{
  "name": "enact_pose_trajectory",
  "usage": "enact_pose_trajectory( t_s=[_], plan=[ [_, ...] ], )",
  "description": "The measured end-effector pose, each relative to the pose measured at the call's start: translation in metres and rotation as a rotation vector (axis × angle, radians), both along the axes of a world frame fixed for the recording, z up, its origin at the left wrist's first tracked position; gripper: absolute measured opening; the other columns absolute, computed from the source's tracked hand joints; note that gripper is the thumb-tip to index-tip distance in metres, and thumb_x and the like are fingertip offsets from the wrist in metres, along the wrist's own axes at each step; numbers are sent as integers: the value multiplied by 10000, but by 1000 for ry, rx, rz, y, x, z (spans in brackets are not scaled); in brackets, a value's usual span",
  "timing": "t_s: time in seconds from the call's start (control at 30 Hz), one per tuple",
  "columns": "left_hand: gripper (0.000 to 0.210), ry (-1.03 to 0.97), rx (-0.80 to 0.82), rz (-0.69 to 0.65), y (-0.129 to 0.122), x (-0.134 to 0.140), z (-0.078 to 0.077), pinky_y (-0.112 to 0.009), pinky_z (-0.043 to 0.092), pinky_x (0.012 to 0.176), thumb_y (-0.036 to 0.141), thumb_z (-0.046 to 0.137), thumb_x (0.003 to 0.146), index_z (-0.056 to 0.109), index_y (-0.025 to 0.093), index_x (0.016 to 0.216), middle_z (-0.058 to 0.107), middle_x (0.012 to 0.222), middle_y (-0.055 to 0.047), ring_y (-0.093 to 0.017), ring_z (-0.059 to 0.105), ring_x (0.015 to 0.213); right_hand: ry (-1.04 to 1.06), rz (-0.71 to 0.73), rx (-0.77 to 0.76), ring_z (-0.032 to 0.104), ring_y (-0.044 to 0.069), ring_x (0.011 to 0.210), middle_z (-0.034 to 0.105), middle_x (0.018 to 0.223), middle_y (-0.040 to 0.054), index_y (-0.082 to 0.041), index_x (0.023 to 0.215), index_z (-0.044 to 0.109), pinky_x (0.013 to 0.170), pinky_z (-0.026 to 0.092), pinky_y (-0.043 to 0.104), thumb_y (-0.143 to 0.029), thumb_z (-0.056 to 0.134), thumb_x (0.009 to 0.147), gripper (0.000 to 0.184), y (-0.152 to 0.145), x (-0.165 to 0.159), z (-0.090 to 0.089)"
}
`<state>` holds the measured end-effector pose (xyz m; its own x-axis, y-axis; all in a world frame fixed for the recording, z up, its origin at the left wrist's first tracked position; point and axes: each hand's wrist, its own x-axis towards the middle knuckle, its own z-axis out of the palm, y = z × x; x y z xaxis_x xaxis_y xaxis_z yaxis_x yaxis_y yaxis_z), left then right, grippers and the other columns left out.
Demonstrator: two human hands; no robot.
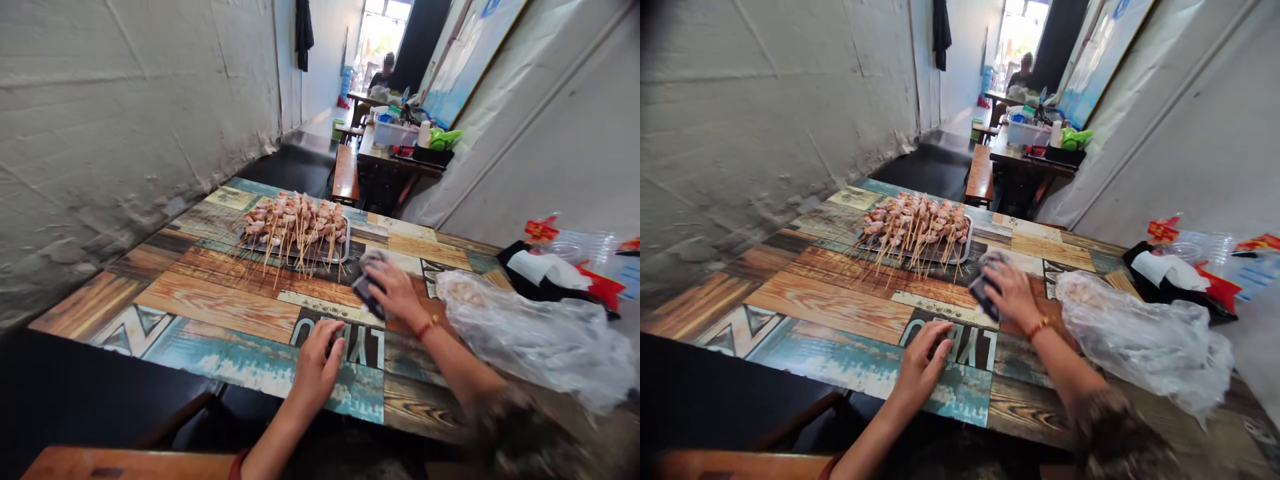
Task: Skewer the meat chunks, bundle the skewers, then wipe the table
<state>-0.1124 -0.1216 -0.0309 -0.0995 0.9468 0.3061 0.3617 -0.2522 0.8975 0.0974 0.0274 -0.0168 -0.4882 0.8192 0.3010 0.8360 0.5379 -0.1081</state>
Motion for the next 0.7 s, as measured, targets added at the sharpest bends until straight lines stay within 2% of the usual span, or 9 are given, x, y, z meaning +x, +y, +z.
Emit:
enact_pose_trajectory(
  t_s=[0.13,0.2,0.27,0.37,0.43,0.5,0.57,0.63,0.7],
  plan=[
    [245,-286,-89,143,0,-3,1,-335,527,840,352,546,907,668,210,1065,684,1035,-74,-201,654,941,48,67,-130,383,304,1362,518,1451,47,-340,1389,530,1102,308,540,-331,576,922,469,-114,-15,0],
    [297,-433,-165,205,-2,-8,5,-319,530,809,411,572,885,657,208,1085,694,1044,-71,-188,663,896,102,58,-127,413,289,1328,560,1402,36,-351,1341,566,1087,323,533,-284,576,915,431,-154,-39,3],
    [342,-485,-250,255,-7,-18,16,-292,524,760,454,609,853,657,212,1089,707,1024,-56,-169,663,832,146,170,-111,486,256,1244,621,1307,3,-375,1261,612,1028,392,484,-289,561,920,355,-177,-65,7],
    [314,-397,-262,342,-10,-36,36,-257,497,716,467,668,808,693,245,1029,716,971,-9,-145,636,771,251,419,-117,597,165,1017,675,1117,-42,-379,1226,617,860,502,330,-389,476,956,305,-186,-84,19],
    [291,-392,-200,361,-8,-40,46,-259,488,734,449,676,806,700,266,1031,710,955,8,-143,621,780,383,448,-155,613,115,959,674,1094,-32,-304,1301,571,835,514,242,-396,416,974,373,-183,-73,35],
    [281,-396,-185,306,-7,-30,50,-267,484,732,435,680,801,700,260,1020,702,917,10,-142,601,758,461,295,-161,584,107,1087,648,1217,16,-226,1363,522,948,478,231,-353,399,986,417,-181,-48,52],
    [293,-385,-207,185,-7,-10,51,-273,485,725,437,679,797,693,237,1010,697,891,1,-142,592,734,388,75,-139,478,173,1272,569,1377,48,-246,1385,514,1082,397,353,-358,418,992,420,-177,-22,61],
    [317,-344,-202,56,-3,16,51,-288,498,747,448,660,810,679,220,1030,698,917,-18,-152,612,756,245,-53,-145,354,277,1377,471,1488,45,-313,1378,530,1120,315,518,-460,474,970,438,-171,-4,56],
    [333,-228,-135,-51,7,44,56,-319,517,794,445,616,842,658,215,1080,693,993,-46,-176,641,829,150,-50,-161,275,348,1412,388,1552,26,-365,1379,523,1102,266,617,-554,493,939,480,-166,4,42]
  ],
)
